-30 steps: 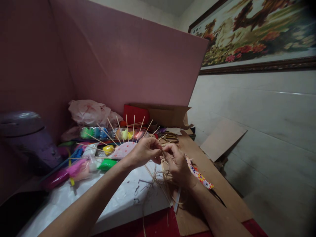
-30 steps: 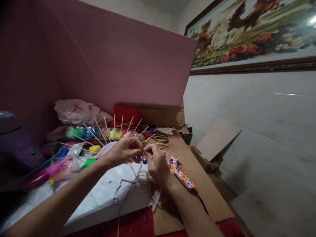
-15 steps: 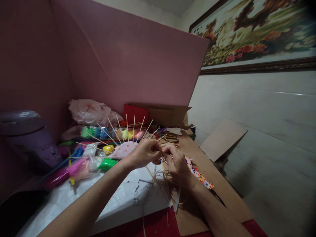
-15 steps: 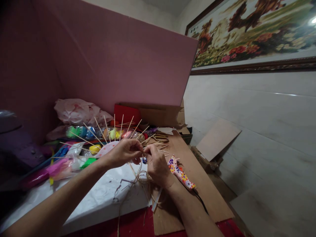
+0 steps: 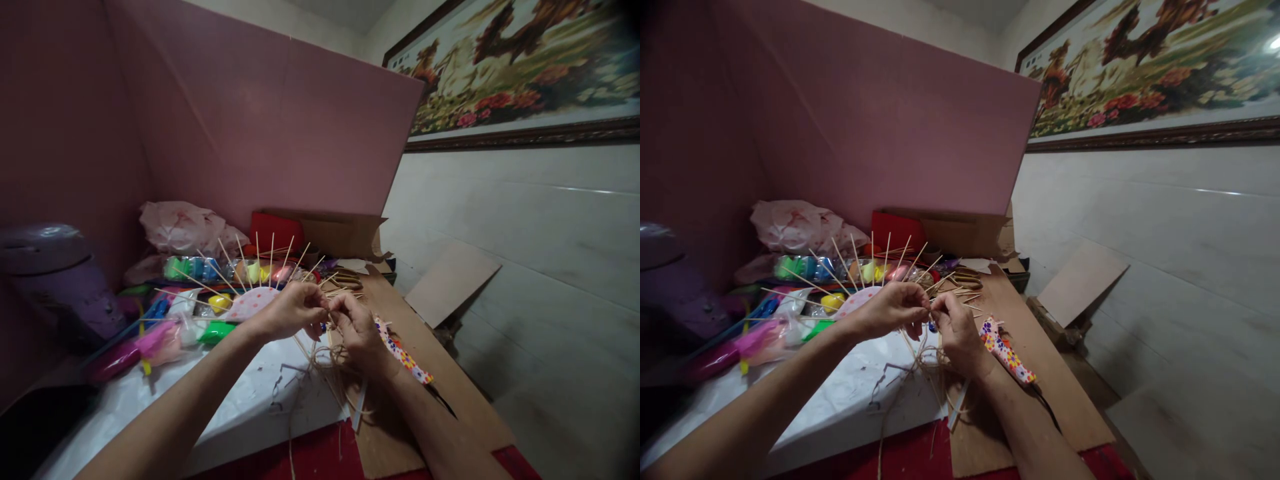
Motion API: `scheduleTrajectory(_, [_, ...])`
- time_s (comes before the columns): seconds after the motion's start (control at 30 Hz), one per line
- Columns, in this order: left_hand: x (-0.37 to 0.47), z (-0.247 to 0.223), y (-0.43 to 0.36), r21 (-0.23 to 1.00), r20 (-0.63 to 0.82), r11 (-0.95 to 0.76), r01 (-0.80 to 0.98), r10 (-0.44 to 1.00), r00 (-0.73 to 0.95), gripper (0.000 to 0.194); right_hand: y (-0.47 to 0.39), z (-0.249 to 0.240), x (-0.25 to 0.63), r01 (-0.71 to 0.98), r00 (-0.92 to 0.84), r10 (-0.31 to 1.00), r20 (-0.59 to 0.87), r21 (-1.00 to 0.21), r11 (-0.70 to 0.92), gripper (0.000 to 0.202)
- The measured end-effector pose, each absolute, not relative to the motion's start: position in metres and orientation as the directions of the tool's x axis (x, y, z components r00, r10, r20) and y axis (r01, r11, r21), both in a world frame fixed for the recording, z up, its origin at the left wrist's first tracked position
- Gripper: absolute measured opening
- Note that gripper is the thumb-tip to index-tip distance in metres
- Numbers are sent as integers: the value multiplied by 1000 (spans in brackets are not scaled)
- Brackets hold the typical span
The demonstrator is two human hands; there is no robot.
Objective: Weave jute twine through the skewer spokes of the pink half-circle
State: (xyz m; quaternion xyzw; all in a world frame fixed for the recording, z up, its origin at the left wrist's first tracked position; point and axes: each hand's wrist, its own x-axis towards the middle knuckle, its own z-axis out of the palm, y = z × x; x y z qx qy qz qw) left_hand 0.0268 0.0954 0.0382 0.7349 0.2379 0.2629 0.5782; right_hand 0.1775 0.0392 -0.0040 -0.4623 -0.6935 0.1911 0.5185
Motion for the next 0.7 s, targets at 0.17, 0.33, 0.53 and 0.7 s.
scheduleTrajectory(0.17, [28, 43, 92, 996, 62, -84, -10, 644, 763, 22, 37, -3, 175, 389, -9, 851, 526, -782, 487, 9])
scheduleTrajectory(0.33, [27, 40, 94, 993, 28, 72, -89, 598, 801, 26, 38, -2, 172, 155, 3, 879, 476, -869, 470, 11])
scheduleTrajectory(0.53, [27, 40, 95, 995, 14, 66, -74, 645, 764, 20, 38, -1, 171, 321, 42, 858, 512, -820, 473, 9])
scheduleTrajectory(0.7, [30, 41, 94, 1000, -5, 1, 5, 681, 733, 20, 38, -1, 175, 690, -58, 741, 669, -510, 514, 11])
